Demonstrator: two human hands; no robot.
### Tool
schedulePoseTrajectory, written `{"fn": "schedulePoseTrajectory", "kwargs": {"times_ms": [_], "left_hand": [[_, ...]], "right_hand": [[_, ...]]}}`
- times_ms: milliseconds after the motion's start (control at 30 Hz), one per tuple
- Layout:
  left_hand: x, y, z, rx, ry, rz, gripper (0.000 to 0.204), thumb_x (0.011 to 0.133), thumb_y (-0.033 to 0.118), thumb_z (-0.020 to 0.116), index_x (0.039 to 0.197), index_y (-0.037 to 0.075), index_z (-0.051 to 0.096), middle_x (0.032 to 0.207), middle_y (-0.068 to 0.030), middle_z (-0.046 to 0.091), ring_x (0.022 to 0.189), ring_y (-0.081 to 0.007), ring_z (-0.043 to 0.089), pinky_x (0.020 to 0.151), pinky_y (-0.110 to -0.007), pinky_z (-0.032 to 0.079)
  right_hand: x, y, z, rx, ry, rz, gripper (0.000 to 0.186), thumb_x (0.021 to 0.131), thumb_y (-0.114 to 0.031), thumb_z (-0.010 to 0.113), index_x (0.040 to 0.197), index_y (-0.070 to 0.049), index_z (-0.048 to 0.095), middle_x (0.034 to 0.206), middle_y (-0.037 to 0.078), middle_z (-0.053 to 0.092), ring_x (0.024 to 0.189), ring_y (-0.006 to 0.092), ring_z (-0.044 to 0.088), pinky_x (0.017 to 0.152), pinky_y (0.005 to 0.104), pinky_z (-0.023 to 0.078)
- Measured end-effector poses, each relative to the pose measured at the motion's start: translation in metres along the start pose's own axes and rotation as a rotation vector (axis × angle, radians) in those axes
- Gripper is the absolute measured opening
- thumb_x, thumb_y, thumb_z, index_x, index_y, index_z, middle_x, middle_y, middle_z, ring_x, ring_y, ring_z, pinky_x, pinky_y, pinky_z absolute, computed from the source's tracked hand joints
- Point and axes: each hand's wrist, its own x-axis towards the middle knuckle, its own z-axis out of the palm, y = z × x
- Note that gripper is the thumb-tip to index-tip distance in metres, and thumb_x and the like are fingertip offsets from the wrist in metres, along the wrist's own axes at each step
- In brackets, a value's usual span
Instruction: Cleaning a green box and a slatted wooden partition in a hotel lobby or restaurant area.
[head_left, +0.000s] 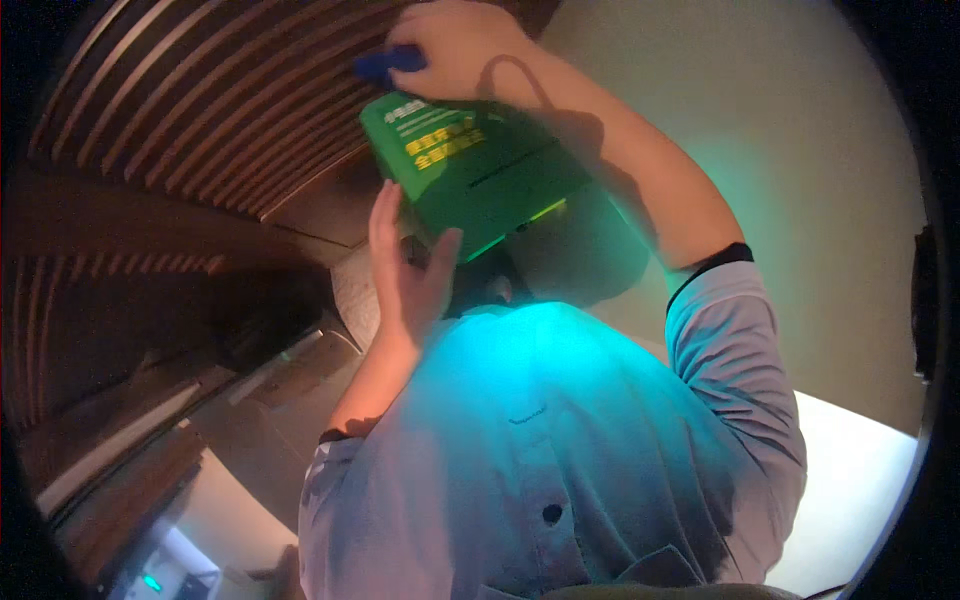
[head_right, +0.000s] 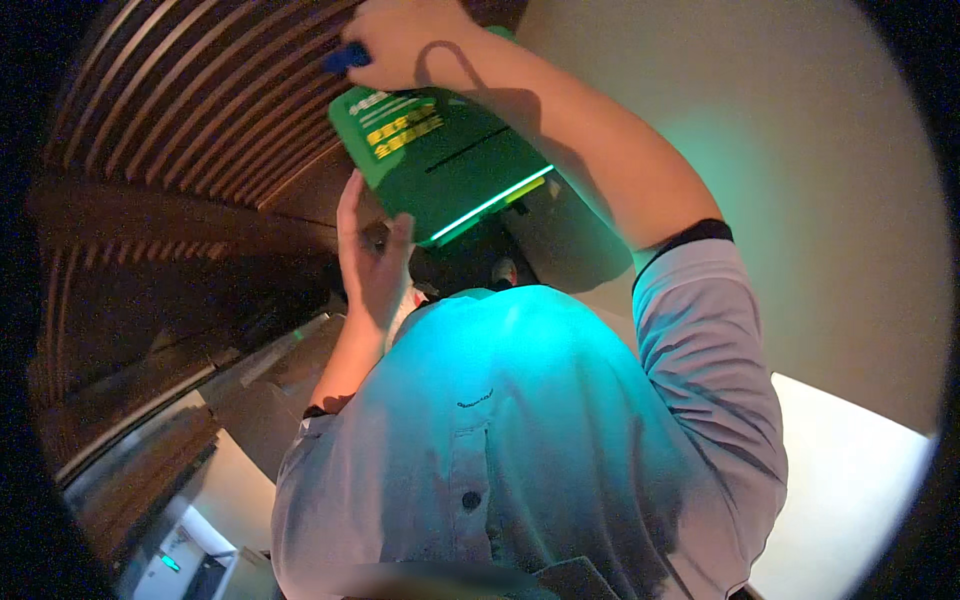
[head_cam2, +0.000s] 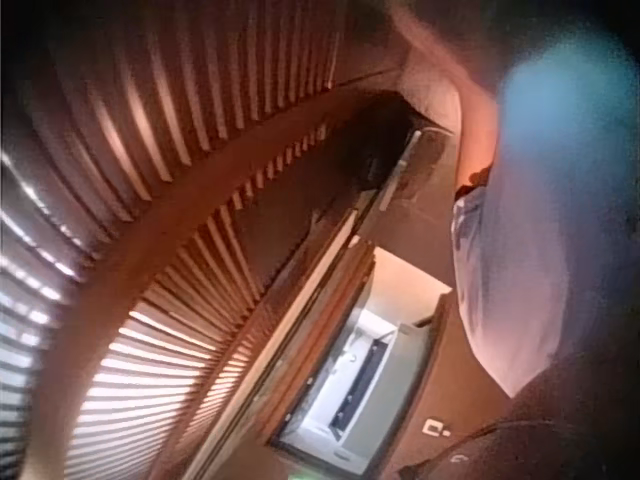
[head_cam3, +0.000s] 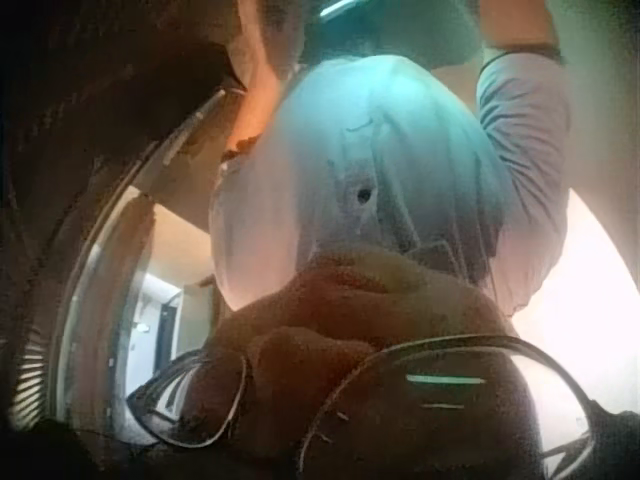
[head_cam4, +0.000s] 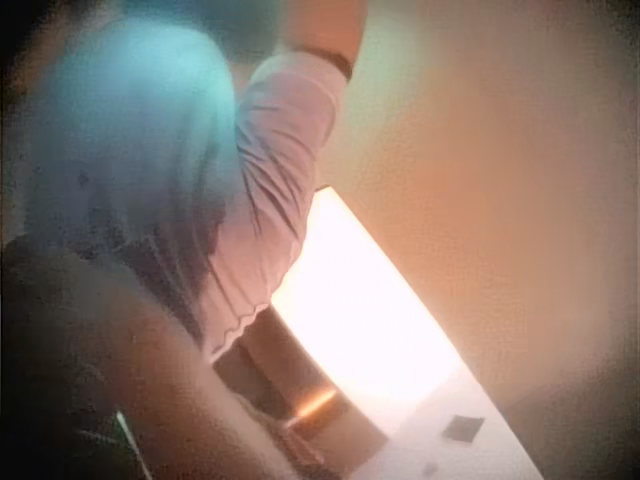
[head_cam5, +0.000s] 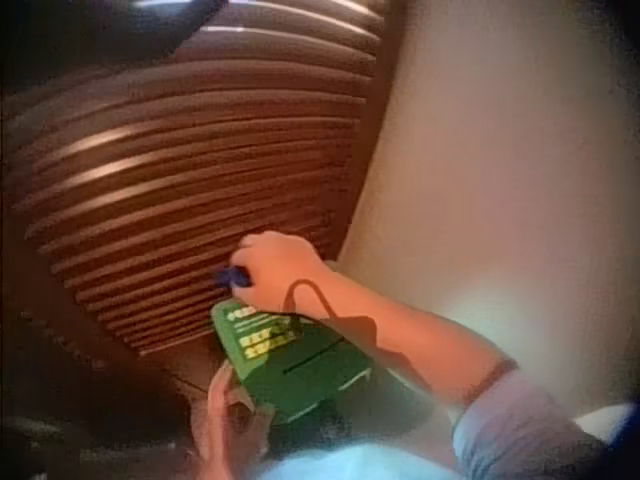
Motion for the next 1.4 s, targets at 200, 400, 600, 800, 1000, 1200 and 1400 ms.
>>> {"fn": "schedulePoseTrajectory", "kwargs": {"times_ms": [200,400,600,800,1000,1200,1400], "left_hand": [[-0.021,0.01,-0.006,0.328,0.035,0.549,0.049,0.08,0.012,0.082,0.123,0.001,0.062,0.133,-0.0204,0.06,0.105,-0.0354,0.069,0.081,-0.034,0.06],[-0.027,0.008,-0.009,0.39,0.007,0.544,0.034,0.083,0.005,0.076,0.116,0.004,0.067,0.121,-0.0108,0.069,0.09,-0.0216,0.074,0.068,-0.03,0.061],[-0.02,0.002,-0.008,0.439,0.059,0.626,0.032,0.08,0.012,0.078,0.111,0.008,0.069,0.117,-0.005,0.071,0.074,-0.0152,0.072,0.058,-0.028,0.058],[-0.028,-0.002,-0.005,0.493,0.106,0.672,0.026,0.081,0.016,0.076,0.105,0.008,0.072,0.123,-0.0015,0.069,0.059,-0.0141,0.062,0.052,-0.026,0.054],[-0.04,0.012,-0.005,0.501,0.1,0.664,0.025,0.081,0.016,0.072,0.105,0.007,0.072,0.125,-0.0004,0.067,0.057,-0.0131,0.06,0.05,-0.027,0.053],[-0.031,0.01,0.001,0.414,0.122,0.669,0.025,0.082,0.013,0.067,0.107,0.01,0.072,0.128,-0.0035,0.067,0.058,-0.0139,0.061,0.048,-0.029,0.053],[-0.024,0.009,0.027,-0.096,0.357,0.387,0.032,0.087,0.015,0.063,0.118,0.01,0.066,0.105,-0.0158,0.069,0.068,-0.0339,0.067,0.058,-0.043,0.057]], "right_hand": [[0.044,-0.079,0.048,-0.29,-0.266,-0.357,0.03,0.08,-0.033,0.072,0.1,-0.01,0.074,0.104,0.01,0.07,0.1,0.0315,0.066,0.083,0.0421,0.055],[0.016,-0.136,0.061,-0.64,-0.843,-0.675,0.013,0.075,-0.016,0.067,0.082,-0.009,0.076,0.084,0.014,0.074,0.083,0.0304,0.073,0.068,0.0438,0.059],[0.029,-0.109,0.11,-0.73,-0.725,-0.693,0.011,0.082,-0.018,0.067,0.083,-0.012,0.077,0.09,0.008,0.076,0.08,0.0277,0.072,0.062,0.0419,0.058],[0.017,-0.14,0.117,-0.736,-1.115,-0.632,0.017,0.084,-0.022,0.068,0.091,-0.011,0.078,0.101,0.009,0.076,0.096,0.0248,0.073,0.067,0.0437,0.06],[0.004,-0.124,0.164,-0.744,-1.132,-0.778,0.018,0.076,-0.02,0.067,0.088,-0.009,0.075,0.096,0.014,0.074,0.093,0.0336,0.071,0.074,0.0436,0.059],[0.04,-0.139,0.188,-0.881,-1.346,-0.642,0.029,0.077,-0.015,0.072,0.106,-0.011,0.078,0.115,0.009,0.073,0.107,0.0298,0.069,0.073,0.0529,0.06],[0.0,-0.106,0.275,-0.888,-1.451,-0.777,0.023,0.079,-0.016,0.068,0.097,-0.004,0.077,0.108,0.017,0.073,0.106,0.0352,0.069,0.081,0.049,0.058]]}}
